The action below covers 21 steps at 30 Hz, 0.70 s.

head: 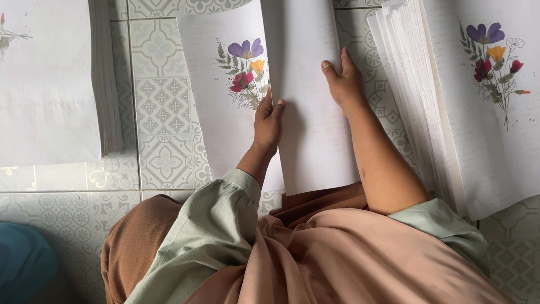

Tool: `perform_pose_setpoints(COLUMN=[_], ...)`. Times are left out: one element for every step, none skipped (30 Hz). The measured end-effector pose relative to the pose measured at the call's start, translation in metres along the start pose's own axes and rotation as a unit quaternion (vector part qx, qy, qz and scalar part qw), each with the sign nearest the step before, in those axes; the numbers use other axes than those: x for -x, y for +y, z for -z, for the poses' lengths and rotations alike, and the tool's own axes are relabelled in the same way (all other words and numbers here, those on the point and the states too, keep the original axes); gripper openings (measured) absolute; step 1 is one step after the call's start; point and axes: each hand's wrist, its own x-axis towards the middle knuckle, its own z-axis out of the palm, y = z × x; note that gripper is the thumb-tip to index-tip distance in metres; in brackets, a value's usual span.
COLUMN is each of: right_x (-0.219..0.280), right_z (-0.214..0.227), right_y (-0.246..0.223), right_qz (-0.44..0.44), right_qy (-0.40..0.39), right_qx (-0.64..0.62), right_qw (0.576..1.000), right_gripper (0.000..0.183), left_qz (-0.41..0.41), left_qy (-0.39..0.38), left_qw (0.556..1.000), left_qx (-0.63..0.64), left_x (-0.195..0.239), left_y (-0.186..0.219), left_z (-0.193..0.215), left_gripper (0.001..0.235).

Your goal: The person folds printed papers containing floral illustrations by hand, smoothing the creases and stacking them on the floor.

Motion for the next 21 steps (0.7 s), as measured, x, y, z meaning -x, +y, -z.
perform_pose_setpoints(right_x=[0.003, 0.007, 0.011, 0.009, 0.008, 0.006, 0.007, 0.007, 0.007, 0.007, 0.008, 0.010, 0.008, 0.007, 0.005, -0.010, -0.025, -0.041, -0.029, -0.018, -0.006], right_z=[0.002, 0.005, 0.007, 0.007, 0.007, 0.006, 0.007, 0.007, 0.007, 0.007, 0.007, 0.007, 0.005, 0.003, 0.001, -0.006, -0.014, -0.021, -0.017, -0.013, -0.009], right_y=[-0.006, -0.012, -0.017, -0.015, -0.013, -0.011, -0.012, -0.013, -0.014, -0.016, -0.016, -0.016, -0.012, -0.007, -0.003, 0.019, 0.040, 0.061, 0.048, 0.035, 0.022], right_qz=[0.001, 0.013, 0.024, 0.024, -0.007, -0.039, -0.039, -0.048, -0.055, -0.055, -0.056, -0.057, -0.058, -0.057, -0.054, -0.054, -0.040, -0.026, -0.026, 0.013, 0.051], right_qy=[0.002, -0.020, -0.041, -0.040, -0.048, -0.056, -0.056, -0.059, -0.062, -0.062, -0.063, -0.065, -0.065, -0.065, -0.065, -0.065, -0.048, -0.032, -0.032, -0.034, -0.035], right_qx=[-0.001, -0.076, -0.151, -0.151, -0.161, -0.170, -0.171, -0.180, -0.189, -0.190, -0.175, -0.159, -0.160, -0.178, -0.197, -0.198, -0.200, -0.202, -0.203, -0.179, -0.155], right_qw=[1.000, 0.997, 0.987, 0.987, 0.986, 0.983, 0.983, 0.981, 0.978, 0.978, 0.981, 0.983, 0.983, 0.980, 0.977, 0.977, 0.978, 0.978, 0.978, 0.983, 0.986], right_gripper=[0.080, 0.057, 0.039, 0.039, 0.052, 0.064, 0.064, 0.063, 0.063, 0.063, 0.061, 0.060, 0.060, 0.046, 0.033, 0.033, 0.036, 0.044, 0.044, 0.049, 0.055], left_qz=[-0.002, -0.026, -0.048, -0.048, -0.047, -0.045, -0.045, -0.017, 0.010, 0.010, 0.023, 0.037, 0.038, 0.038, 0.037, 0.037, 0.036, 0.036, 0.036, 0.028, 0.021], left_qy=[-0.001, -0.008, -0.017, -0.019, -0.031, -0.043, -0.043, -0.042, -0.041, -0.041, -0.028, -0.015, -0.015, -0.016, -0.017, -0.017, -0.021, -0.024, -0.024, -0.024, -0.025], left_qw=[1.000, 0.998, 0.994, 0.994, 0.993, 0.992, 0.992, 0.991, 0.989, 0.990, 0.988, 0.987, 0.987, 0.987, 0.987, 0.987, 0.990, 0.993, 0.993, 0.993, 0.993], left_qx=[0.000, 0.048, 0.096, 0.096, 0.102, 0.108, 0.108, 0.123, 0.138, 0.138, 0.147, 0.157, 0.156, 0.156, 0.157, 0.156, 0.135, 0.113, 0.112, 0.113, 0.112], left_x=[0.003, 0.005, 0.009, 0.012, 0.016, 0.019, 0.020, 0.020, 0.019, 0.014, 0.010, 0.006, 0.006, 0.005, 0.004, 0.000, -0.005, -0.009, -0.001, 0.008, 0.016], left_y=[0.005, 0.009, 0.013, 0.020, 0.027, 0.034, 0.035, 0.036, 0.038, 0.029, 0.019, 0.009, 0.006, 0.003, 0.000, -0.009, -0.019, -0.029, -0.012, 0.005, 0.022], left_z=[0.000, 0.001, 0.001, 0.000, 0.000, 0.001, 0.000, 0.000, 0.000, -0.001, -0.002, -0.004, -0.004, -0.005, -0.005, -0.006, -0.007, -0.008, -0.009, -0.009, -0.010], left_gripper=[0.069, 0.065, 0.060, 0.060, 0.060, 0.059, 0.059, 0.054, 0.051, 0.051, 0.043, 0.037, 0.037, 0.032, 0.028, 0.028, 0.034, 0.042, 0.042, 0.040, 0.038])
